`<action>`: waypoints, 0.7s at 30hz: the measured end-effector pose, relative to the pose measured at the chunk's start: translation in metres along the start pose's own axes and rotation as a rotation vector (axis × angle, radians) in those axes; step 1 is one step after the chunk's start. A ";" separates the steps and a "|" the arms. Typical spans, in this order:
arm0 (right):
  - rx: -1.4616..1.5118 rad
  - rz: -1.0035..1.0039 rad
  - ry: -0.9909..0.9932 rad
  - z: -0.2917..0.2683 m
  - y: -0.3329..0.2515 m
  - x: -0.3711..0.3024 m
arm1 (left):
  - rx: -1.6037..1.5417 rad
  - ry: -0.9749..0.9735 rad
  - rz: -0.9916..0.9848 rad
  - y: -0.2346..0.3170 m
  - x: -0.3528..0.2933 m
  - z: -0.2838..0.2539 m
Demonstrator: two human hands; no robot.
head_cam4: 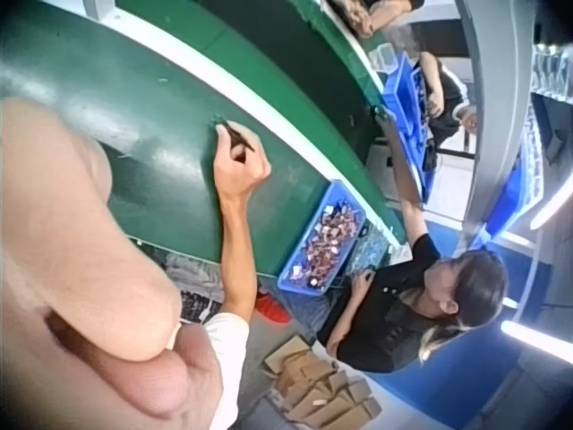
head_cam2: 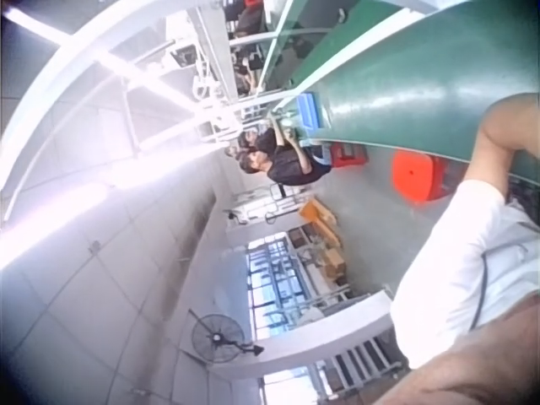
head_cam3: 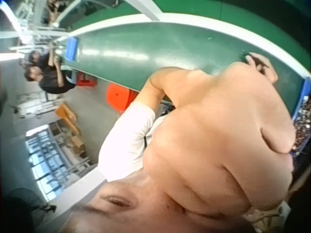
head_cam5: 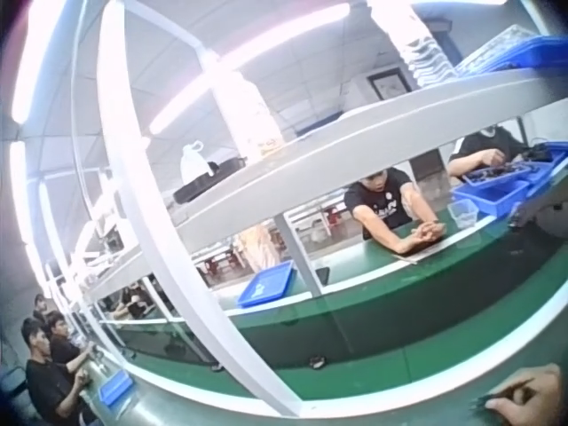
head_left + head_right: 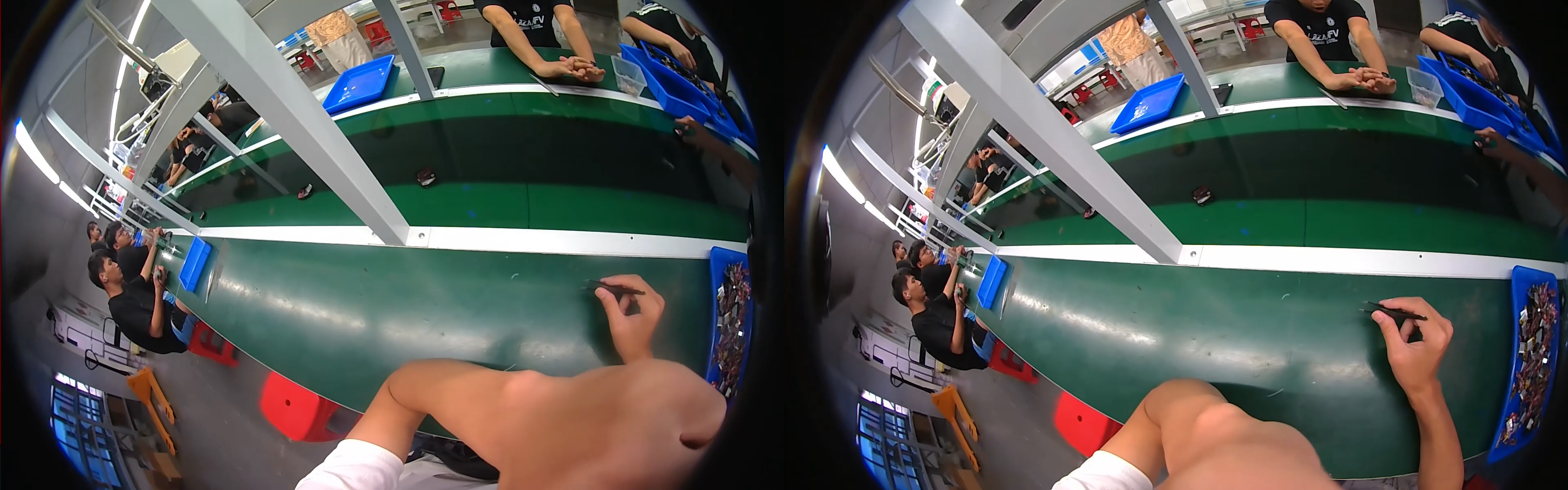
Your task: Assembling small electronic components and circuit boards at a factory workstation.
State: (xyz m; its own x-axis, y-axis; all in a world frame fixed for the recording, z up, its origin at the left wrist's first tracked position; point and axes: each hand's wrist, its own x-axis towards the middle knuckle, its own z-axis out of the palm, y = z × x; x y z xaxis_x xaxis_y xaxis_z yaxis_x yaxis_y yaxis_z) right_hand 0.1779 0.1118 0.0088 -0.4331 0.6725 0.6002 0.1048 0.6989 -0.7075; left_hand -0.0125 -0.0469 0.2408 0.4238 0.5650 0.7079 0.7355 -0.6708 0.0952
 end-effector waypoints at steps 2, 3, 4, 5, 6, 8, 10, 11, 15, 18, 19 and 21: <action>-0.016 0.003 0.007 -0.005 -0.002 0.001 | -0.040 0.006 0.019 -0.001 0.002 0.002; -0.004 -0.010 0.013 -0.001 0.000 0.000 | -0.048 -0.011 0.018 0.000 0.004 0.003; 0.002 -0.024 0.024 0.001 0.001 0.000 | -0.059 -0.025 0.023 -0.001 0.006 -0.003; 0.008 -0.015 0.039 0.005 -0.002 -0.001 | -0.073 -0.038 0.032 0.001 0.010 -0.002; 0.001 0.031 -0.002 0.009 -0.002 -0.001 | -0.121 -0.029 0.061 -0.005 0.009 0.004; -0.089 0.051 0.010 -0.022 0.013 0.000 | -0.324 0.061 0.209 -0.012 -0.011 0.002; -0.013 -0.015 -0.001 0.000 0.002 0.005 | -0.418 0.085 0.297 -0.009 0.007 0.011; 0.019 -0.096 0.039 0.001 0.008 0.005 | -0.410 0.145 0.230 -0.011 0.004 0.021; 0.005 -0.128 0.067 -0.001 0.007 0.006 | -0.379 0.356 0.122 -0.017 0.016 0.024; -0.011 -0.092 0.073 -0.002 0.006 0.004 | -0.448 0.470 0.035 -0.017 0.008 0.025; -0.007 -0.086 0.076 -0.003 0.006 0.003 | -0.504 0.548 -0.027 -0.016 0.003 0.027; -0.032 -0.073 0.067 -0.005 0.006 0.001 | -0.477 0.618 -0.148 -0.013 0.002 0.024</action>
State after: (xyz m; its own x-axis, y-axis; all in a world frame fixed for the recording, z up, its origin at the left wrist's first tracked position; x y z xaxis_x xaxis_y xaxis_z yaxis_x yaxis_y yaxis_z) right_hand 0.1832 0.1180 0.0068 -0.3798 0.6334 0.6742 0.1038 0.7534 -0.6493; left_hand -0.0090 -0.0259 0.2240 -0.1340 0.3892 0.9113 0.3965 -0.8218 0.4093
